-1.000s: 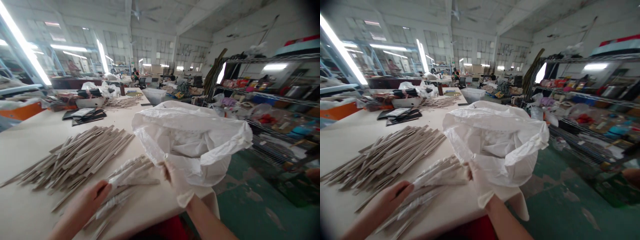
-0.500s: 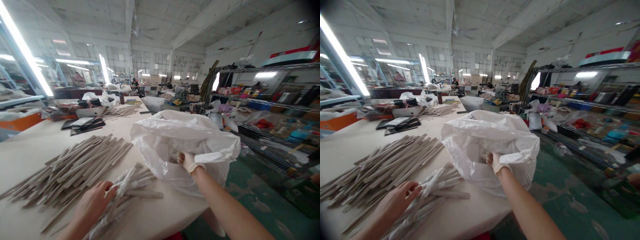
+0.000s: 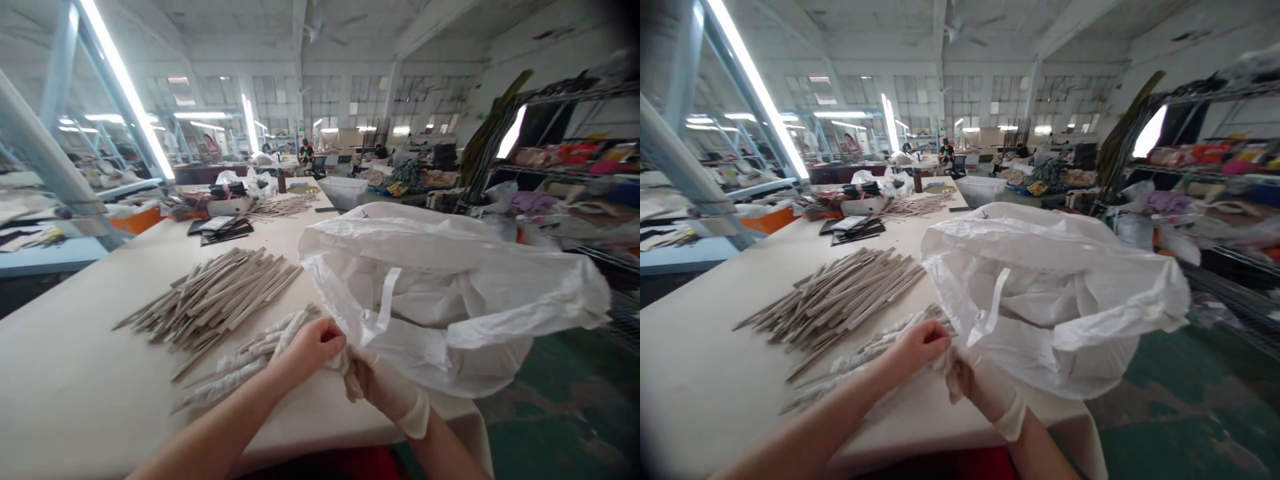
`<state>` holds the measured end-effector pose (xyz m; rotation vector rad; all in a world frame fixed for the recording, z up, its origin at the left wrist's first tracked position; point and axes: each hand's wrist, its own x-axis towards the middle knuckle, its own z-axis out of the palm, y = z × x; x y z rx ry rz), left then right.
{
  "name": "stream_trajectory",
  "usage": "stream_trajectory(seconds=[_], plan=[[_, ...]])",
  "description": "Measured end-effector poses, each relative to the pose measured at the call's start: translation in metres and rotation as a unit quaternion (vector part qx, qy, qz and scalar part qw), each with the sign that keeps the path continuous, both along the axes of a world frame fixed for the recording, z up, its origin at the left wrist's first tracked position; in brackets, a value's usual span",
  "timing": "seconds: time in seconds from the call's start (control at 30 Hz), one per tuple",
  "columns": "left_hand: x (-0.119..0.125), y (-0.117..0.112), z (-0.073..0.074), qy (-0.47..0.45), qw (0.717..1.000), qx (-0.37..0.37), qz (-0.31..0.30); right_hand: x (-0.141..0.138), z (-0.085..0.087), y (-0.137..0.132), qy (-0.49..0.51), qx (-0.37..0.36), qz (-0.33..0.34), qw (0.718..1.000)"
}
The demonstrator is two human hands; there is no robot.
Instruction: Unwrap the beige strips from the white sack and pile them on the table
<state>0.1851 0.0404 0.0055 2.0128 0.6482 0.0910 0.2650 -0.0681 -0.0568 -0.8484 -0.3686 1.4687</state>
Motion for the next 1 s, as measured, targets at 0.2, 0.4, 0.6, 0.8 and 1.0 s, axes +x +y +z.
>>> stream_trajectory(seconds=[0.2,0.4,0.6,0.8,1.0], plan=[[-0.019,0.027,-0.005,0.061,0.977,0.197,-0.046,-0.009,-0.006,0.003,-0.061,0.010,-0.114,0.992],[-0.044,0.131,-0.020,0.260,0.868,0.419,0.054,-0.004,-0.010,0.009,0.060,0.009,-0.167,0.984],[-0.064,0.165,-0.037,0.294,0.823,0.477,0.094,-0.003,-0.010,0.015,0.022,-0.003,-0.176,0.984],[-0.082,0.168,-0.034,0.296,0.818,0.477,0.129,0.004,-0.006,0.017,0.056,-0.019,-0.198,0.978],[-0.096,0.160,-0.003,0.222,0.858,0.437,0.152,0.010,-0.010,0.026,0.107,-0.019,-0.224,0.969]])
